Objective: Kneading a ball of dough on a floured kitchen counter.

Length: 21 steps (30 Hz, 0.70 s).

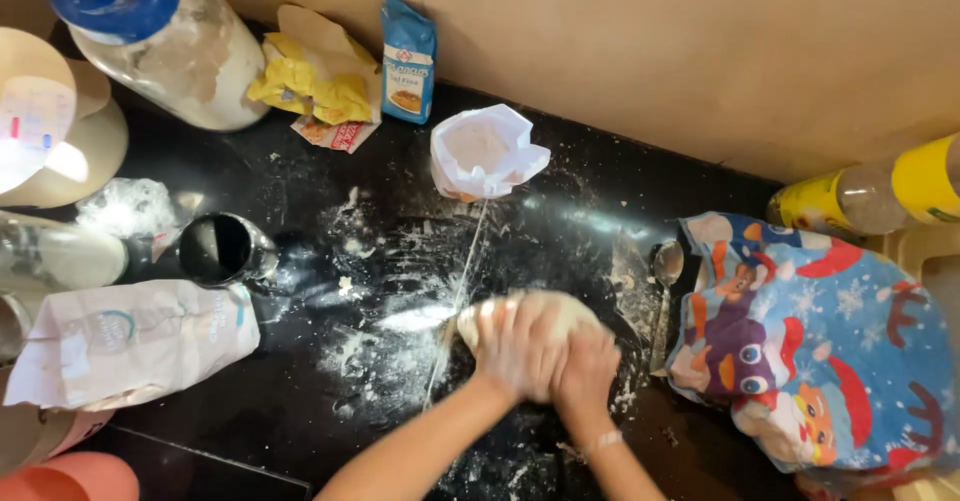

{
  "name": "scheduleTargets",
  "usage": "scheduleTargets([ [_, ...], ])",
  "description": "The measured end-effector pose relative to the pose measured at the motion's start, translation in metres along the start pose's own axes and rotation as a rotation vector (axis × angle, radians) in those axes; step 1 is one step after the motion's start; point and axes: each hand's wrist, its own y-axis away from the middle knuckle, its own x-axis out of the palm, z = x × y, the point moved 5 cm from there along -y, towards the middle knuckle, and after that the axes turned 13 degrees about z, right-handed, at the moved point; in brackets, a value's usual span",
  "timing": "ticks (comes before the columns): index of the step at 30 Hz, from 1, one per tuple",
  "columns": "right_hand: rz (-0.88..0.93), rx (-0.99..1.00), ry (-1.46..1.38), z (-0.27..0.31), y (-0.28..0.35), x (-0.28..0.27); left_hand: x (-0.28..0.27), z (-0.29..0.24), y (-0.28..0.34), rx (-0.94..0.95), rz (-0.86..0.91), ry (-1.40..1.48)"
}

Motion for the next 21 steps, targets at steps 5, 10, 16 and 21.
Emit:
scheduleTargets([
  [5, 0.242, 0.458, -0.216, -0.017, -0.107, -0.032, 0.074, 0.029, -0.115, -0.09, 0.503, 0.308],
  [10, 0.414, 0.844, -0.891, 0.027, -0.075, -0.064, 0.083, 0.077, -0.148, -0.35, 0.729, 1.568],
  [16, 0.614, 0.874, -1.24, 0.07, -0.029, -0.103, 0.042, 0.088, -0.095, -0.359, 1.187, 0.294],
  [21, 0.095, 0.132, -0.783, 0.08, -0.102, -0.19, -0.071, 0.016, -0.014, -0.065, -0.091, -0.001],
])
